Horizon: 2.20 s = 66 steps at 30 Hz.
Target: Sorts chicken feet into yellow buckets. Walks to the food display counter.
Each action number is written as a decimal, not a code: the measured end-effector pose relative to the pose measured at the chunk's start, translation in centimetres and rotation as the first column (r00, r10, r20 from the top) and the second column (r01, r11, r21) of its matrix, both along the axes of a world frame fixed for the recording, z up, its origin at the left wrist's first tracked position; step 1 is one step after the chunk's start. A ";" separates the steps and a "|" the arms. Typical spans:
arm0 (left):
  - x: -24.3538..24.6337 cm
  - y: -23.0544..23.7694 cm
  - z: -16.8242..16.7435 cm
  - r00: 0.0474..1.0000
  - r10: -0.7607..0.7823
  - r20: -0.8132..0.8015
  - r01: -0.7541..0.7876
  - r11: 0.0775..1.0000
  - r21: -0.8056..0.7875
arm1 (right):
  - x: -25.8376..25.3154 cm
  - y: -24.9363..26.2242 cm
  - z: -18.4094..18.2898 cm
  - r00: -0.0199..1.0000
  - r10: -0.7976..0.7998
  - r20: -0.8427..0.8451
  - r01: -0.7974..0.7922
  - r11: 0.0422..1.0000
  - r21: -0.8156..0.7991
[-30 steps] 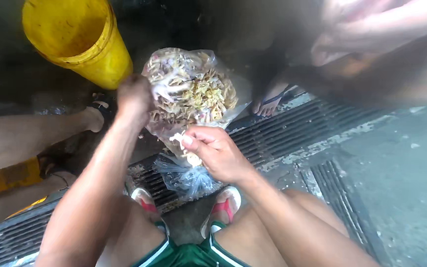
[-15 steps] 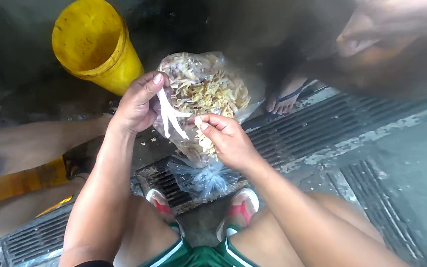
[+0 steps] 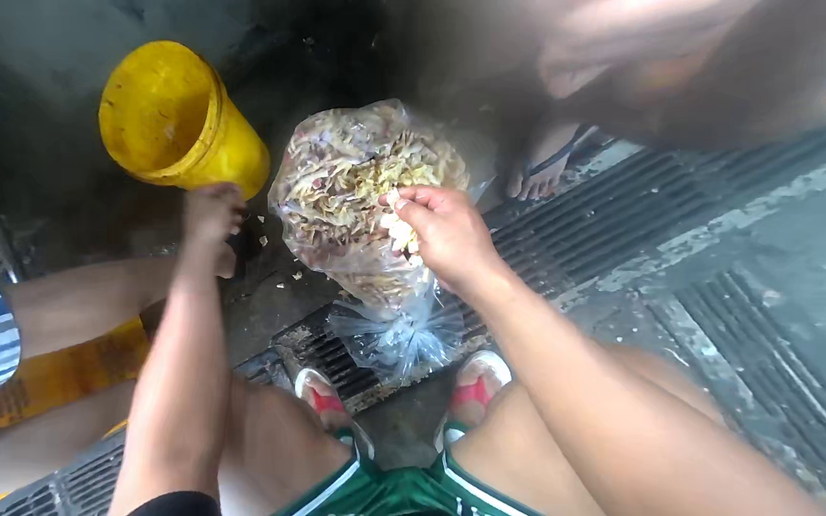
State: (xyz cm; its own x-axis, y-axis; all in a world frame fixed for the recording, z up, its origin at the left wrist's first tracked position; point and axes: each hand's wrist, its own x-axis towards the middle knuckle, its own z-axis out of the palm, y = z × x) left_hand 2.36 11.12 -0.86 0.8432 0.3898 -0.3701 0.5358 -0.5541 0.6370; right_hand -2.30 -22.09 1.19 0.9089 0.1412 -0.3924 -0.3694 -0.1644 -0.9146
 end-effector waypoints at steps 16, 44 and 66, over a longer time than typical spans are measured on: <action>-2.0 -18.3 -12.7 0.896 -0.344 -0.281 0.395 0.907 0.148 | 1.2 -1.8 0.4 0.992 -0.111 -0.056 0.118 0.984 0.134; -7.7 -13.4 2.2 0.600 -0.753 0.271 0.714 0.657 0.243 | 0.5 0.9 -2.2 0.899 -0.040 -0.437 0.201 0.923 0.328; -4.7 -12.4 2.6 0.998 0.040 0.039 0.006 0.606 -0.795 | -1.5 3.3 -1.5 0.931 0.275 0.240 -0.252 0.960 -0.121</action>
